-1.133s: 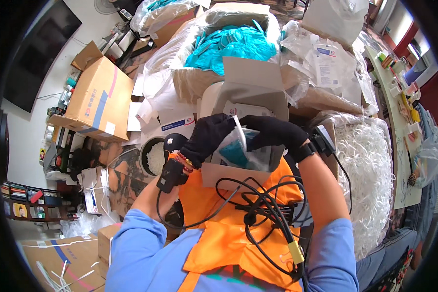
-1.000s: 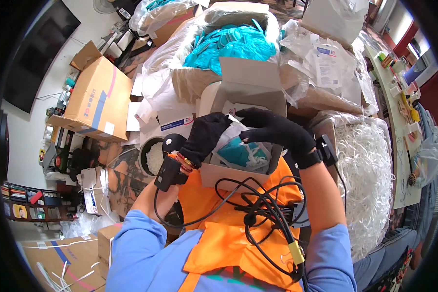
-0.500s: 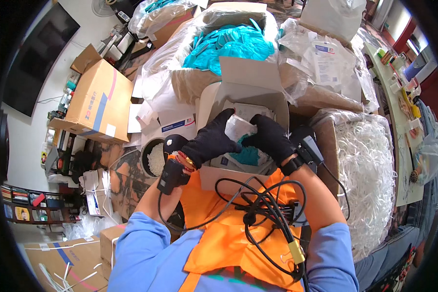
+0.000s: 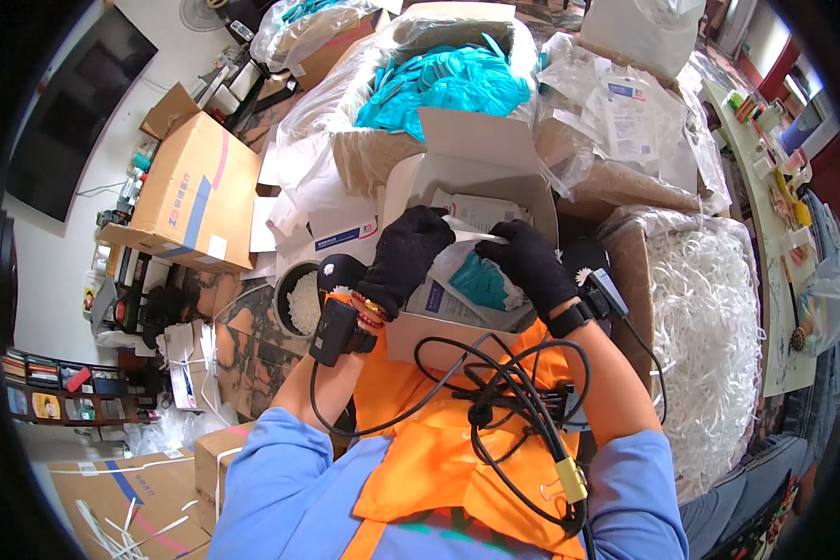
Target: Packing medical/protective masks from a large bin into individual boxes.
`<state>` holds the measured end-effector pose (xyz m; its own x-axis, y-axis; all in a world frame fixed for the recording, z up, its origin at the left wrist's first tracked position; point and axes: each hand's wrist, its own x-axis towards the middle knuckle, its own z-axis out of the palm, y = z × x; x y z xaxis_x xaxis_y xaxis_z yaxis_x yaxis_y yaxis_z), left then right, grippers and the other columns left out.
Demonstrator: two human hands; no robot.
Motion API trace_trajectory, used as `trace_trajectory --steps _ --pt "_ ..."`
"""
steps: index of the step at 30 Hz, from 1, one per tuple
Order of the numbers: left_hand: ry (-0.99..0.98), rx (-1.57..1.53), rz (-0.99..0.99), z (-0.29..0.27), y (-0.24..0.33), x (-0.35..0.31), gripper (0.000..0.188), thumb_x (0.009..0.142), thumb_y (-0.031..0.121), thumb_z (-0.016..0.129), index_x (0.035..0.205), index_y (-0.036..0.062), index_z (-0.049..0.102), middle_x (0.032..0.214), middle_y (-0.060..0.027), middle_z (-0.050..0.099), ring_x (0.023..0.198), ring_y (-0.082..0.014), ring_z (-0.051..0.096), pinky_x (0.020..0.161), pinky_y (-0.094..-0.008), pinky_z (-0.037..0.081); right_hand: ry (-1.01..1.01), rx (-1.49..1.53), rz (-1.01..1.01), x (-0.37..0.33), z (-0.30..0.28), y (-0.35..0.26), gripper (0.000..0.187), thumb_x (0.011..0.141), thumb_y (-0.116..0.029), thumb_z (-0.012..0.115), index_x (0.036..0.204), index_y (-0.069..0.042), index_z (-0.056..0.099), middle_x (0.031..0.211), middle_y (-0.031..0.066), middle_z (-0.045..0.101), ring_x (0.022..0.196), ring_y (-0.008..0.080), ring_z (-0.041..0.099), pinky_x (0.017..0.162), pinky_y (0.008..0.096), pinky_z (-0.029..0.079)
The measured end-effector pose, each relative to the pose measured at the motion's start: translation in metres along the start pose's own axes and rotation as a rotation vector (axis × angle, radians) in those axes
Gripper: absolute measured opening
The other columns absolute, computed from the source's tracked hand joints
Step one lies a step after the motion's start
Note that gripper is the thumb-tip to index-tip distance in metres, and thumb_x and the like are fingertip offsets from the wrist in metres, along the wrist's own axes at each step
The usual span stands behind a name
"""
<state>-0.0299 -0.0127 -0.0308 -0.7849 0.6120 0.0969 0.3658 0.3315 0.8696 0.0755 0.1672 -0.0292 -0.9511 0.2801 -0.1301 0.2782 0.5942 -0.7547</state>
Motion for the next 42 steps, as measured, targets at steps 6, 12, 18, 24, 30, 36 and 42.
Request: trace_trajectory --steps 6,12,18,24,30,36,42 --pt "-0.044 0.003 -0.012 -0.001 0.006 -0.004 0.065 0.072 0.012 0.080 0.127 -0.0002 0.048 0.104 -0.0191 0.065 0.100 -0.0251 0.063 0.086 -0.0344 0.048 -0.102 0.148 0.009 0.004 -0.006 0.006 0.034 0.079 -0.021 0.073 0.104 0.000 0.067 0.098 0.0139 0.068 0.084 0.0192 0.064 0.077 0.0325 0.050" --pt "-0.261 0.219 -0.115 -0.002 0.021 0.000 0.046 0.082 0.039 0.069 0.108 0.0016 0.063 0.092 -0.0165 0.068 0.093 -0.0287 0.065 0.081 -0.0362 0.049 -0.086 0.150 -0.126 0.004 0.005 0.007 0.037 0.078 -0.026 0.072 0.102 0.002 0.068 0.091 0.0194 0.068 0.086 0.0288 0.066 0.076 0.0361 0.050" --pt "-0.166 -0.079 -0.039 -0.001 0.014 -0.002 0.028 0.089 0.027 0.063 0.099 0.0018 0.066 0.085 -0.0158 0.068 0.081 -0.0273 0.065 0.073 -0.0330 0.049 -0.109 0.216 -0.255 0.007 0.005 -0.004 0.032 0.087 -0.024 0.064 0.105 0.002 0.066 0.096 0.0215 0.068 0.086 0.0283 0.066 0.078 0.0364 0.050" --pt "-0.193 0.104 0.149 -0.004 0.007 0.000 0.026 0.091 0.029 0.060 0.091 0.0039 0.068 0.080 -0.0159 0.067 0.074 -0.0313 0.065 0.064 -0.0375 0.050 -0.244 0.204 -0.288 0.008 -0.005 -0.006 0.028 0.093 -0.022 0.059 0.104 0.003 0.066 0.092 0.0204 0.069 0.080 0.0250 0.067 0.076 0.0362 0.049" --pt "-0.117 0.338 0.423 0.009 -0.001 -0.001 0.017 0.091 0.013 0.057 0.102 0.0011 0.064 0.087 -0.0150 0.066 0.074 -0.0281 0.064 0.065 -0.0324 0.050 -0.118 0.290 -0.363 -0.003 0.007 -0.010 0.024 0.090 -0.022 0.062 0.099 0.000 0.068 0.088 0.0209 0.067 0.078 0.0266 0.067 0.072 0.0369 0.050" --pt "0.033 0.638 0.652 0.017 0.007 0.001 0.025 0.082 0.010 0.059 0.106 0.0073 0.064 0.090 -0.0135 0.065 0.075 -0.0282 0.064 0.066 -0.0396 0.051 0.273 -0.080 -0.463 -0.025 0.007 -0.030 0.013 0.080 -0.016 0.067 0.087 -0.005 0.069 0.080 0.0162 0.066 0.075 0.0336 0.064 0.068 0.0386 0.050" --pt "-0.071 0.420 0.610 0.034 -0.026 0.008 0.028 0.081 0.010 0.059 0.108 0.0066 0.062 0.089 -0.0149 0.066 0.084 -0.0316 0.065 0.071 -0.0409 0.051 0.262 -0.501 -0.586 -0.040 0.003 -0.056 0.013 0.078 -0.023 0.067 0.079 -0.009 0.068 0.072 0.0119 0.064 0.072 0.0326 0.064 0.062 0.0429 0.049"
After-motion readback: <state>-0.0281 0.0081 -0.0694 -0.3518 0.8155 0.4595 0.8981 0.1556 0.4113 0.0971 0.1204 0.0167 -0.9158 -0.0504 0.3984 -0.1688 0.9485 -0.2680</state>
